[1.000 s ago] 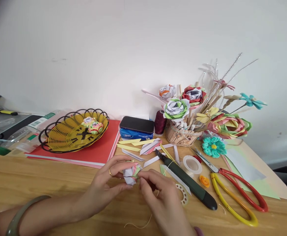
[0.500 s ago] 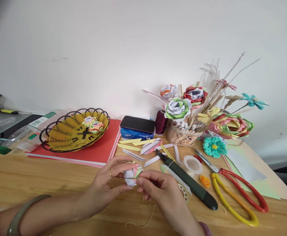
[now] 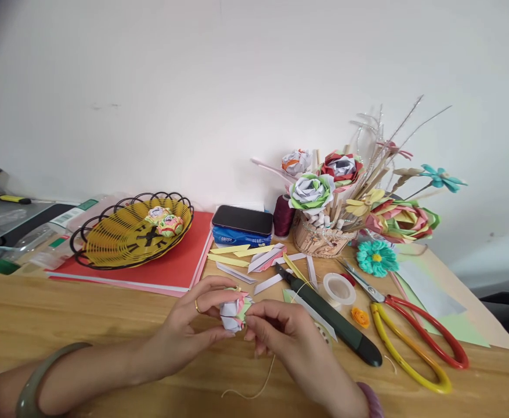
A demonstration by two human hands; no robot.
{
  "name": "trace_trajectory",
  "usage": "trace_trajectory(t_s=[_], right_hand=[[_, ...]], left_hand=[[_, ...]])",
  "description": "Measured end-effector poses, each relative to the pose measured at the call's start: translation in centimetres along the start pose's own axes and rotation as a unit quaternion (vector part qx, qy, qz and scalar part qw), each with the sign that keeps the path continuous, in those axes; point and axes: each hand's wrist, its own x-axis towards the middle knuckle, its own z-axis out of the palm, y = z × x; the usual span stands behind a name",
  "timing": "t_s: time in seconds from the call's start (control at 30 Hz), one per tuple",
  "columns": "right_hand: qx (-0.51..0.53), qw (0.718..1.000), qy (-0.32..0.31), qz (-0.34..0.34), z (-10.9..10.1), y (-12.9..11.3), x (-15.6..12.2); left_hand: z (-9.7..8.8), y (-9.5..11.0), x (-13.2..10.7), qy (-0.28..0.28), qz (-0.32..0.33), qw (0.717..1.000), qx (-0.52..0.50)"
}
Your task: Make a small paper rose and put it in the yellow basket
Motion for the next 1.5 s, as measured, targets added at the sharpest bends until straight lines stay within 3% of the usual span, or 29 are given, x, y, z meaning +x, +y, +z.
trace_trajectory(t_s=[0.2, 0.6, 1.07, 1.33, 1.5], right_hand=[[-0.029, 0.998, 0.017, -0.06, 0.3, 0.3, -0.3], [-0.024, 0.999, 0.025, -0.023, 0.5, -0.1, -0.2], [-0.044, 0.995, 0.086, 0.002, 1.2, 0.0, 0.0], [-0.081, 0.994, 0.029, -0.065, 0.6, 0.2, -0.3], [-0.129, 0.985, 0.063, -0.093, 0.9, 0.6, 0.0]], left_hand=[[0.0, -0.2, 0.0, 0.006, 0.016, 1.0, 0.013], [-0.1, 0.2, -0.1, -0.003, -0.013, 1.0, -0.019], [0.0, 0.1, 0.0, 0.002, 0.038, 0.999, 0.031], [0.1, -0.1, -0.1, 0.004, -0.018, 0.999, -0.03], [0.0, -0.2, -0.1, -0.005, -0.001, 1.0, -0.001]])
